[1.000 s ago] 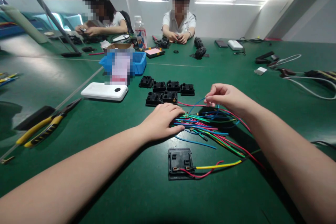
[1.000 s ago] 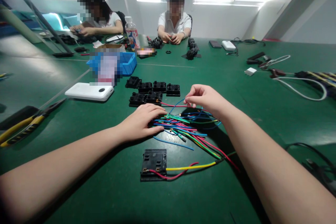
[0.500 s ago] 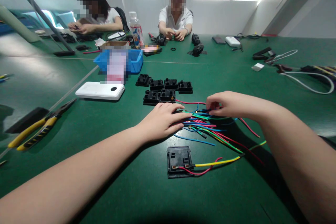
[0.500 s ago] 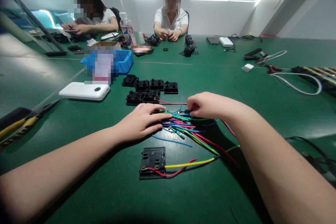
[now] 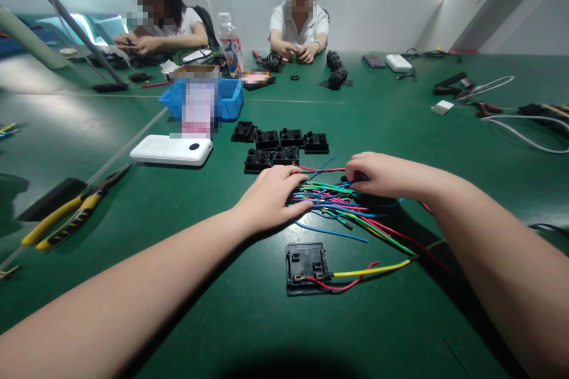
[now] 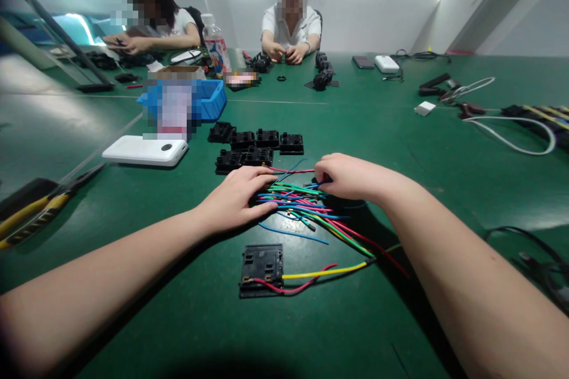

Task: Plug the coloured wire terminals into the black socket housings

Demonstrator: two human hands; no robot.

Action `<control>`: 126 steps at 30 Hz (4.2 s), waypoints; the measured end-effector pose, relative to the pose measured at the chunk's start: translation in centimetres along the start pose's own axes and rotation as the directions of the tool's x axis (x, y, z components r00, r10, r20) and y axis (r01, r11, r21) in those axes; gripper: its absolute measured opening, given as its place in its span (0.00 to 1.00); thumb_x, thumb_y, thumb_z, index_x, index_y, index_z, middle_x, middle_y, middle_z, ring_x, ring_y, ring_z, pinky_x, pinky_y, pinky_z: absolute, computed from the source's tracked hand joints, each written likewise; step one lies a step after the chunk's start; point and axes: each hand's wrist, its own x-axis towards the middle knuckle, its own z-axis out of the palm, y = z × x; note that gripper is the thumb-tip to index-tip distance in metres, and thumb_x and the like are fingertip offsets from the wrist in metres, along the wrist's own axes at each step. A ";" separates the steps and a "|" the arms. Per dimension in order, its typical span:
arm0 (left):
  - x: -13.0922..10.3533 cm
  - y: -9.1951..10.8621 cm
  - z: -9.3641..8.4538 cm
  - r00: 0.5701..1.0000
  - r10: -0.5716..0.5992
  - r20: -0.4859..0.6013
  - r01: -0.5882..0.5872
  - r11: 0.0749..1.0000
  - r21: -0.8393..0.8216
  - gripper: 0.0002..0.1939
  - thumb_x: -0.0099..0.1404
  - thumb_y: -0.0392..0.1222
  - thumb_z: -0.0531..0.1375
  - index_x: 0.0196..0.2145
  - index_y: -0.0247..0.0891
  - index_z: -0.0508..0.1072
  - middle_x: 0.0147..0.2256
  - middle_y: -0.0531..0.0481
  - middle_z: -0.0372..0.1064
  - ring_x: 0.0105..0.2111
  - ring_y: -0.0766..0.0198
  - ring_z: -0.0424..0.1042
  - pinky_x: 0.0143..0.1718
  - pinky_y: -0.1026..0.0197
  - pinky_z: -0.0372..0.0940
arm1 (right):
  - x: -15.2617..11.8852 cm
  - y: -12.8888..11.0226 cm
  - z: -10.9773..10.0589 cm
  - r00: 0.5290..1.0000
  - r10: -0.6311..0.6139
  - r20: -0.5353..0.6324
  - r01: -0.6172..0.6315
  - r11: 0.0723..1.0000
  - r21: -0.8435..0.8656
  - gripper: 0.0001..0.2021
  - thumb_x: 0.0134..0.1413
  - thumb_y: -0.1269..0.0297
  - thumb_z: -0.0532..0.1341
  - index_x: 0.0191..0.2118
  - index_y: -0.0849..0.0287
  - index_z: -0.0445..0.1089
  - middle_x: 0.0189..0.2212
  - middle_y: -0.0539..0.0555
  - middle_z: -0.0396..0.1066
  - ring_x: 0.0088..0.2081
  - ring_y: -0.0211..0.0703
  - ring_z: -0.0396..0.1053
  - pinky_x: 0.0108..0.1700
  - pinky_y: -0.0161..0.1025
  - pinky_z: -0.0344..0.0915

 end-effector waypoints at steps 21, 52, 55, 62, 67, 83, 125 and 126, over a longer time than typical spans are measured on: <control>0.2 -0.2 -0.1 1.000 0.023 -0.013 -0.023 1.000 0.006 0.16 0.69 0.48 0.53 0.49 0.38 0.70 0.43 0.44 0.69 0.44 0.55 0.65 0.46 0.53 0.61 | -2.1 0.7 -3.4 0.993 0.115 0.011 -0.116 0.979 0.169 0.14 0.55 0.55 0.56 0.38 0.52 0.76 0.33 0.52 0.77 0.32 0.46 0.72 0.33 0.40 0.66; 0.1 0.1 -0.4 0.966 0.118 -0.231 -0.141 0.986 -0.087 0.09 0.69 0.42 0.54 0.36 0.36 0.71 0.30 0.50 0.70 0.31 0.63 0.67 0.34 0.61 0.61 | -2.2 -3.9 -3.8 0.997 0.058 0.051 -0.070 0.959 0.273 0.17 0.60 0.50 0.51 0.37 0.53 0.72 0.30 0.50 0.72 0.31 0.43 0.67 0.32 0.38 0.60; 0.0 0.0 -0.3 0.960 0.128 -0.248 -0.149 0.987 -0.066 0.09 0.68 0.41 0.54 0.36 0.35 0.71 0.28 0.50 0.69 0.30 0.63 0.66 0.33 0.61 0.59 | -2.3 -3.3 -3.6 0.993 0.088 0.074 -0.107 0.941 0.322 0.20 0.60 0.48 0.49 0.39 0.54 0.73 0.30 0.52 0.73 0.30 0.44 0.68 0.32 0.40 0.61; -0.1 0.1 -0.2 0.955 0.202 -0.216 -0.210 0.978 -0.017 0.08 0.68 0.40 0.55 0.38 0.35 0.72 0.31 0.48 0.70 0.32 0.63 0.66 0.35 0.61 0.59 | -3.2 -3.1 -5.1 0.946 0.261 -0.190 -0.227 0.957 0.183 0.26 0.61 0.44 0.45 0.26 0.58 0.69 0.24 0.54 0.68 0.26 0.41 0.63 0.29 0.40 0.57; -0.1 0.2 -0.1 0.951 0.249 -0.182 -0.253 0.967 0.000 0.09 0.69 0.42 0.54 0.40 0.36 0.72 0.33 0.48 0.70 0.33 0.63 0.66 0.35 0.61 0.59 | -3.3 -4.5 -4.9 0.960 0.121 -0.253 -0.017 0.925 0.380 0.25 0.59 0.38 0.47 0.26 0.56 0.58 0.19 0.46 0.54 0.21 0.35 0.52 0.25 0.36 0.52; 0.0 -0.4 0.2 0.953 0.270 -0.139 -0.267 0.963 0.038 0.10 0.67 0.37 0.54 0.44 0.40 0.73 0.36 0.47 0.69 0.36 0.60 0.65 0.36 0.59 0.57 | -1.9 -4.1 -2.7 0.923 0.043 -0.382 0.207 0.782 0.588 0.11 0.60 0.66 0.54 0.47 0.51 0.66 0.46 0.53 0.71 0.46 0.47 0.69 0.43 0.45 0.66; -2.9 1.6 -1.0 0.963 -0.008 -0.270 -0.045 0.980 -0.192 0.12 0.70 0.42 0.52 0.47 0.36 0.69 0.45 0.44 0.70 0.47 0.57 0.65 0.49 0.53 0.60 | -7.5 -2.8 4.2 0.890 0.097 -0.446 -0.061 0.994 0.095 0.08 0.62 0.66 0.50 0.40 0.57 0.64 0.34 0.58 0.72 0.34 0.48 0.71 0.35 0.41 0.66; -2.9 1.6 -1.0 0.964 -0.008 -0.267 -0.049 0.977 -0.206 0.12 0.70 0.42 0.52 0.48 0.36 0.69 0.45 0.44 0.70 0.46 0.57 0.66 0.48 0.53 0.60 | -7.4 -2.9 4.2 0.884 0.099 -0.457 -0.063 0.994 0.094 0.08 0.62 0.66 0.50 0.41 0.57 0.65 0.35 0.59 0.73 0.34 0.49 0.71 0.35 0.42 0.66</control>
